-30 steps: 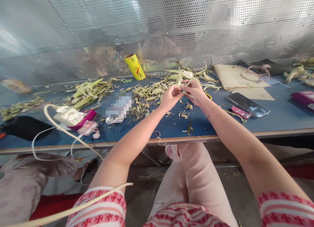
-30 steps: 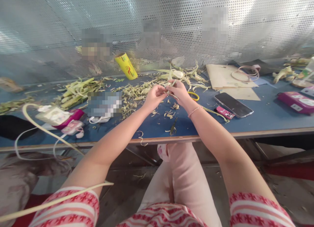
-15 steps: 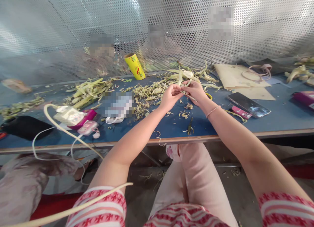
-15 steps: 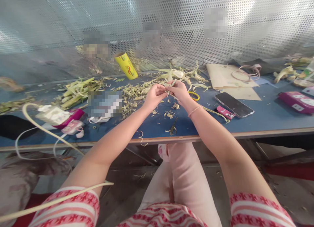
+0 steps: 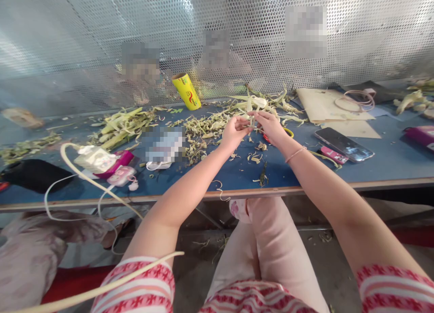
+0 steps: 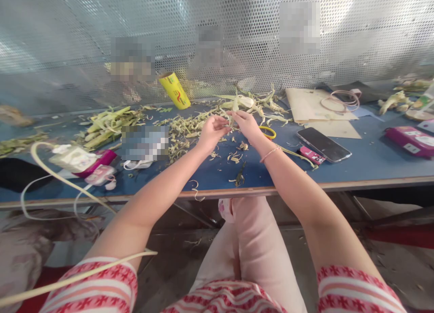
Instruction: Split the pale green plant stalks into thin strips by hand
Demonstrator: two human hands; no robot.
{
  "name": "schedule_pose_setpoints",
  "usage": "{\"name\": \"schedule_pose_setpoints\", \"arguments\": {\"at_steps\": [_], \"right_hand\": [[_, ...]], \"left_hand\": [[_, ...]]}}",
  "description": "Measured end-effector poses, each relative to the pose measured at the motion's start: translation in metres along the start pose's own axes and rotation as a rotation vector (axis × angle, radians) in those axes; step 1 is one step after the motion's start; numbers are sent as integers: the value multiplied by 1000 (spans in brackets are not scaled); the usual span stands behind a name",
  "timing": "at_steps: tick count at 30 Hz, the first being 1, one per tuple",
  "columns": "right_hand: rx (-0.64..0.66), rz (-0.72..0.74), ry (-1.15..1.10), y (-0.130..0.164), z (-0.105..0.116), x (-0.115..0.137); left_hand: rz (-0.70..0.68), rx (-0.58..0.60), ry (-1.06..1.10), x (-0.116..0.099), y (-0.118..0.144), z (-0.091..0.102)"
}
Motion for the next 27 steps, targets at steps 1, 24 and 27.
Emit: {"name": "schedule_pose_setpoints", "arguments": {"at_steps": [1,24,27], "right_hand": [[12,71,101,-1,1,5],[-176,316,452,-4,28,19],[-153,313,443,-2,23,17]], "left_hand": [[-11,-7,-14,-1,1,1],[274,136,100,19,6,-17],[364,197,287,16,9,-18]]}}
Point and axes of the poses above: each hand's wrist, its own y-axis away from the middle knuckle, its own z-axis out of the back of the hand, x = y × z, the point moved 7 cm from there along -y, towards the middle knuckle, and after that the axes turned 13 degrees about z, right-handed, at the moved point
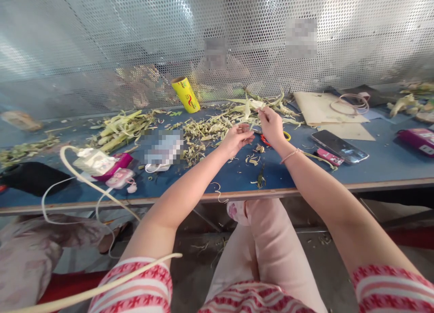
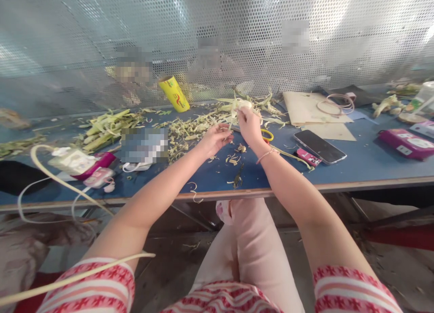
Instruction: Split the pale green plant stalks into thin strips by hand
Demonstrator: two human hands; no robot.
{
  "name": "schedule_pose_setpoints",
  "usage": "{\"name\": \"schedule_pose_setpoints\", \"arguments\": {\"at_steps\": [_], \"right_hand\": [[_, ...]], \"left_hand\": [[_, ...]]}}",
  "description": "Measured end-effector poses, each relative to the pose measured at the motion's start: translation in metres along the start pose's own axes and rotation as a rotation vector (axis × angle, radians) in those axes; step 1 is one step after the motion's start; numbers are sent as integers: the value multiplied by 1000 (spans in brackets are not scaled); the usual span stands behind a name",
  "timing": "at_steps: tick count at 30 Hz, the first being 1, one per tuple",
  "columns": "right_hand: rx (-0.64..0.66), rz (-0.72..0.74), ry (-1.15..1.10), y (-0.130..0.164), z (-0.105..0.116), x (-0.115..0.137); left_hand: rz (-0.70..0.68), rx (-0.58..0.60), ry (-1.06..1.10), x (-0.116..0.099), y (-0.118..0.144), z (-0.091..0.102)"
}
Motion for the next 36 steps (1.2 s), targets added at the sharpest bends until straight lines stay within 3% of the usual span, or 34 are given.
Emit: {"name": "schedule_pose_setpoints", "arguments": {"at_steps": [3,6,13,17,26,31,36], "right_hand": [[-6,19,-1,2,-2,2],[3,43,39,3,-4,4],[95,120,141,9,-14,20],[155,139,151,13,-22,30],[155,106,112,18,-32,29],[115,61,117,14,-26,22],[42,-86,46,11,-16,10]], "left_hand": [[89,40,111,0,1,0],[103,27,47,1,0,0],[-177,-221,-246,-8,-1,9],[-284,-338,-336,-15,7,12],[-481,-547,-547,-33,18,22],[-501,-498,-627,-39,26,11],[-527,-426,-615,-35,22,4]]}}
Point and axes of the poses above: each hand's wrist, its own y-axis away from the middle knuckle, its own z-axis out of the back of the hand, x = y × z, the point moved 7 cm from there along -y, towards the middle knuckle, and after that the axes turned 13 degrees about z, right-handed, at the moved point
